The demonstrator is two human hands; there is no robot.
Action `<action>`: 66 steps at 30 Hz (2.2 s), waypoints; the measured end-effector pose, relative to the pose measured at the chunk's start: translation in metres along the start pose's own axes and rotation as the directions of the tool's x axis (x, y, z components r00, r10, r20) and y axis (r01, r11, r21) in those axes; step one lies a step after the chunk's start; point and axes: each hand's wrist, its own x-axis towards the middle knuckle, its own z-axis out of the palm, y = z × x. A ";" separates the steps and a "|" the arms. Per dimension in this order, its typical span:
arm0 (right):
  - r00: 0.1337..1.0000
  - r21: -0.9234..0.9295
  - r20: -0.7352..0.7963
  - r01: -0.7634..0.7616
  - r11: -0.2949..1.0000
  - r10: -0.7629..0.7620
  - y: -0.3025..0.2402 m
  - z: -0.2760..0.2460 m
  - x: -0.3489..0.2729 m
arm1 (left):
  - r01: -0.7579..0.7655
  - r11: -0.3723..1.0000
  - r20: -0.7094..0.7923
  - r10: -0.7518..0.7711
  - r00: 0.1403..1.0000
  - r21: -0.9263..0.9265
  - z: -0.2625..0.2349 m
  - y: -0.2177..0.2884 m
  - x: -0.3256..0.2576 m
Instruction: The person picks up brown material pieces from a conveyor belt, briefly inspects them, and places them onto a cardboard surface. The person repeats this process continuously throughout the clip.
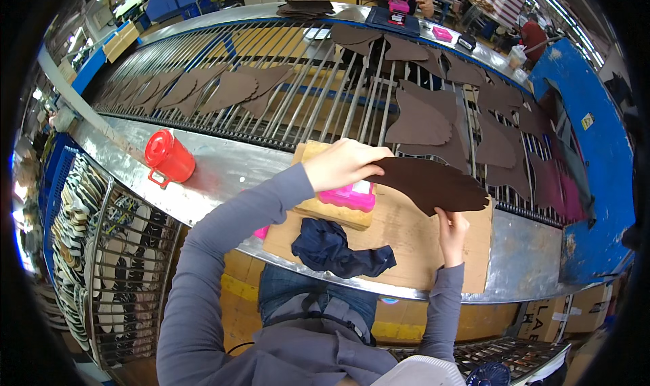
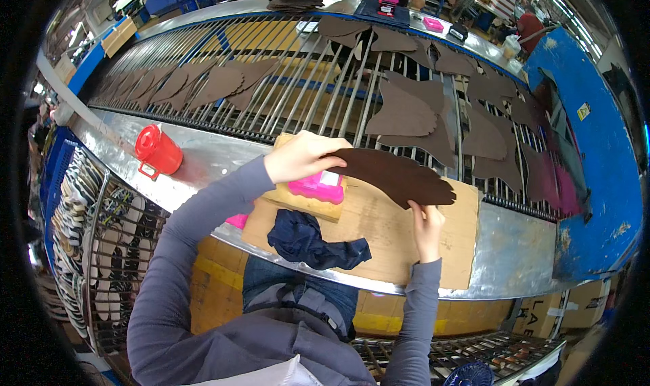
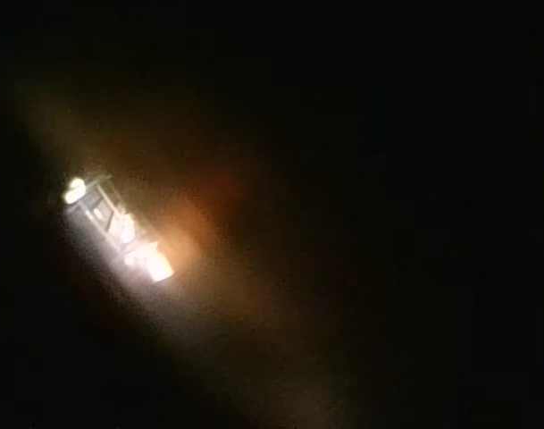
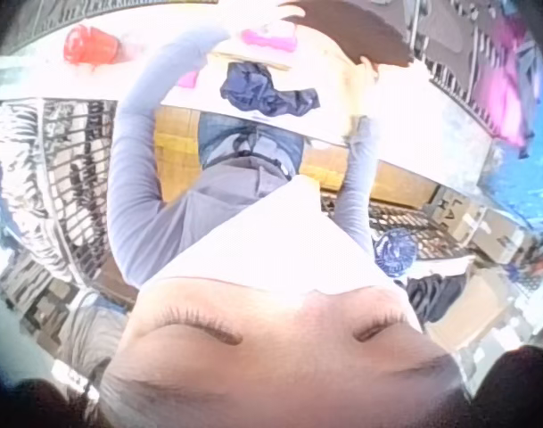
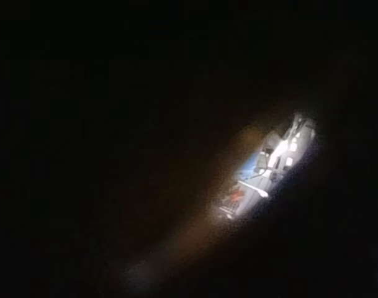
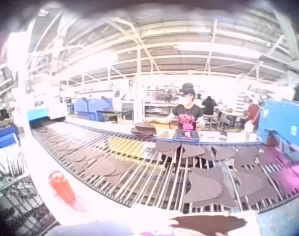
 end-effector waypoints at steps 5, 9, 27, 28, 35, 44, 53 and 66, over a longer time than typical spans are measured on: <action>1.000 -0.084 -0.016 0.001 0.996 -0.003 -0.007 -0.056 0.016 | -0.031 0.993 -0.009 0.030 1.000 -0.113 0.018 0.007 0.023; 0.996 -0.206 0.055 0.087 0.975 -0.077 -0.037 -0.102 0.042 | -0.002 0.985 0.030 0.007 1.000 -0.174 0.019 0.018 0.040; 0.924 -0.351 -0.155 0.280 0.894 -0.350 -0.107 -0.096 0.116 | 0.055 0.277 -0.159 -0.691 0.705 -0.959 -0.025 -0.181 0.054; 0.949 -0.356 -0.129 0.226 0.907 -0.287 -0.102 -0.096 0.106 | 0.077 0.239 -0.119 -0.709 0.695 -0.968 -0.018 -0.204 0.057; 0.986 -0.381 -0.102 -0.162 0.910 0.132 -0.060 -0.089 0.050 | 0.290 0.133 0.046 -0.842 0.537 -0.948 0.028 -0.300 0.038; 0.948 -0.414 -0.168 -0.316 0.854 0.270 -0.038 -0.092 0.028 | 0.484 0.083 0.137 -0.906 0.401 -0.871 0.038 -0.285 0.023; 0.960 -0.464 -0.232 -0.251 0.849 0.157 -0.029 -0.105 0.010 | 0.413 0.211 -0.336 -0.906 -0.258 -0.886 -0.032 -0.386 -0.019; 0.982 -0.366 -0.014 -0.181 0.913 0.188 -0.052 -0.084 0.022 | -0.176 -0.090 0.103 -0.992 -0.066 -0.980 -0.097 -0.385 -0.096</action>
